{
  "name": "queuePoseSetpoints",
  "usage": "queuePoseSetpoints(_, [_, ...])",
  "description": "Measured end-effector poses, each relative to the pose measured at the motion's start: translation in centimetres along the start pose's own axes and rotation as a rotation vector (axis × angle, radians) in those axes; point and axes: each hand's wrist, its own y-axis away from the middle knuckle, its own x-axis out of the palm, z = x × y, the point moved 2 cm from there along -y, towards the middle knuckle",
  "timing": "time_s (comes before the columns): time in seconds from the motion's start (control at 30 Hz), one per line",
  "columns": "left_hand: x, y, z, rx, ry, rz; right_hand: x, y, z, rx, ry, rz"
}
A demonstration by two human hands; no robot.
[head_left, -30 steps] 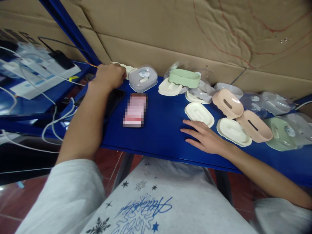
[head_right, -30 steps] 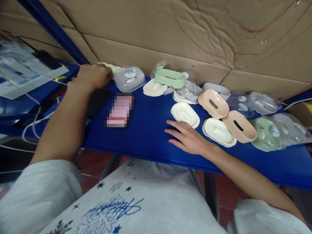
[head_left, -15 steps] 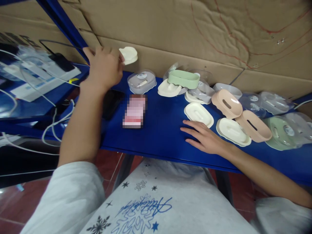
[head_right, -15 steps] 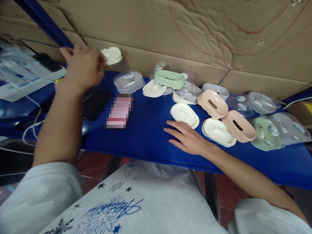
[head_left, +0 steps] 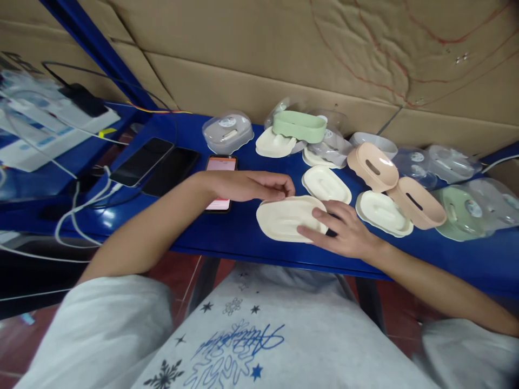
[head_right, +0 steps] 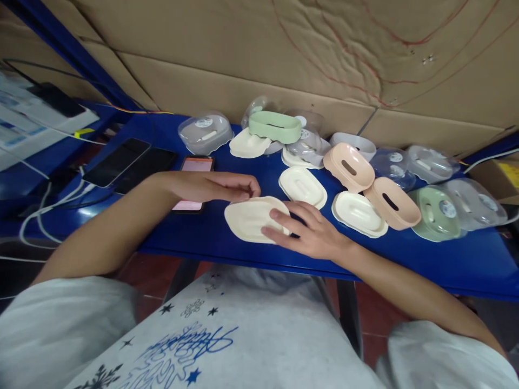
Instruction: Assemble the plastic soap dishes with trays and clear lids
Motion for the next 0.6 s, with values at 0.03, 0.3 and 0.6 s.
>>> queuePoseSetpoints(0.03, [0.1,-0.1,0.3,0.013,-0.072,-0.066,-0.1,-0.1,-0.2,0.031,-0.024,0.009])
queuePoseSetpoints(0.3, [2.8,1.9,0.3,-0.005,-0.9,-0.31,0.7,-1.3,-1.1,0.283,-0.233,0.238])
queuePoseSetpoints(0.6, [1.5,1.9,2.8,-0.144,-0.999,-0.262,0.5,-0.1,-4.1,0.466,-0.154,0.221])
